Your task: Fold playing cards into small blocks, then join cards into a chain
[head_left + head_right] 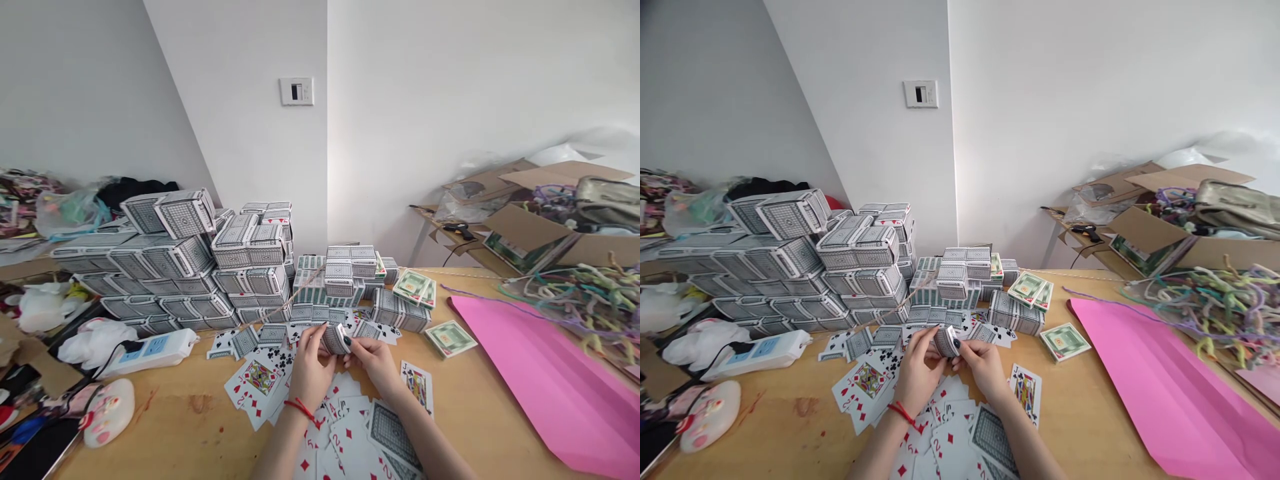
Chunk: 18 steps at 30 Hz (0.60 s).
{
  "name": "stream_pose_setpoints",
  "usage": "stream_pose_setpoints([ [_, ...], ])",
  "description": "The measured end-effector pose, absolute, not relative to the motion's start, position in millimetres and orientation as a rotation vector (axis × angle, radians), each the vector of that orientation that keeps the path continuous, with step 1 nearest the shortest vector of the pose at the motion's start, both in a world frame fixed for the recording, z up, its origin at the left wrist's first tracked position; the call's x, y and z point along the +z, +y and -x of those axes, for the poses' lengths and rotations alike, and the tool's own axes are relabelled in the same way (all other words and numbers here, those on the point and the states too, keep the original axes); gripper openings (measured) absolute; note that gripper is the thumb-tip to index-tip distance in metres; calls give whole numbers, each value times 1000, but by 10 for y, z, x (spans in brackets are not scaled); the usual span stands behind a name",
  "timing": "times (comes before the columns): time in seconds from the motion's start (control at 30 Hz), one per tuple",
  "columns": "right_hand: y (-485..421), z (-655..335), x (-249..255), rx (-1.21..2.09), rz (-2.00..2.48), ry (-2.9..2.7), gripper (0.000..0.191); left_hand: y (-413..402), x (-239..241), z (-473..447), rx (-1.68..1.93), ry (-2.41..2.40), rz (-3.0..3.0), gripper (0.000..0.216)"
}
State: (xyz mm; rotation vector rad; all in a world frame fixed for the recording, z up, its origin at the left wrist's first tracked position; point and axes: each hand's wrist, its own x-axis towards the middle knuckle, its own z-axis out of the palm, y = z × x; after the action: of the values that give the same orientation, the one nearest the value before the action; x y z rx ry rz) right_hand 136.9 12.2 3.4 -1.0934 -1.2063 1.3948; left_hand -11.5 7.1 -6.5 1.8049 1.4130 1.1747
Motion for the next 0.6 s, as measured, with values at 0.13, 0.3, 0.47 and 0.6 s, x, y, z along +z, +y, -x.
stream_pose_setpoints([
  [0.13,122,-1355,11,1307,1114,-1252,40,77,-82,124,1166,1414,-1825,49],
  [0.3,123,-1353,-56,1169,1186,-1302,37,83,-75,137,1142,1425,-1897,51],
  [0.47,110,-1331,-96,1098,1187,-1326,32,83,-59,139,1119,1431,-1922,52],
  [0.6,123,-1341,-104,1084,1205,-1232,36,71,-59,120,1091,1413,-1987,54],
])
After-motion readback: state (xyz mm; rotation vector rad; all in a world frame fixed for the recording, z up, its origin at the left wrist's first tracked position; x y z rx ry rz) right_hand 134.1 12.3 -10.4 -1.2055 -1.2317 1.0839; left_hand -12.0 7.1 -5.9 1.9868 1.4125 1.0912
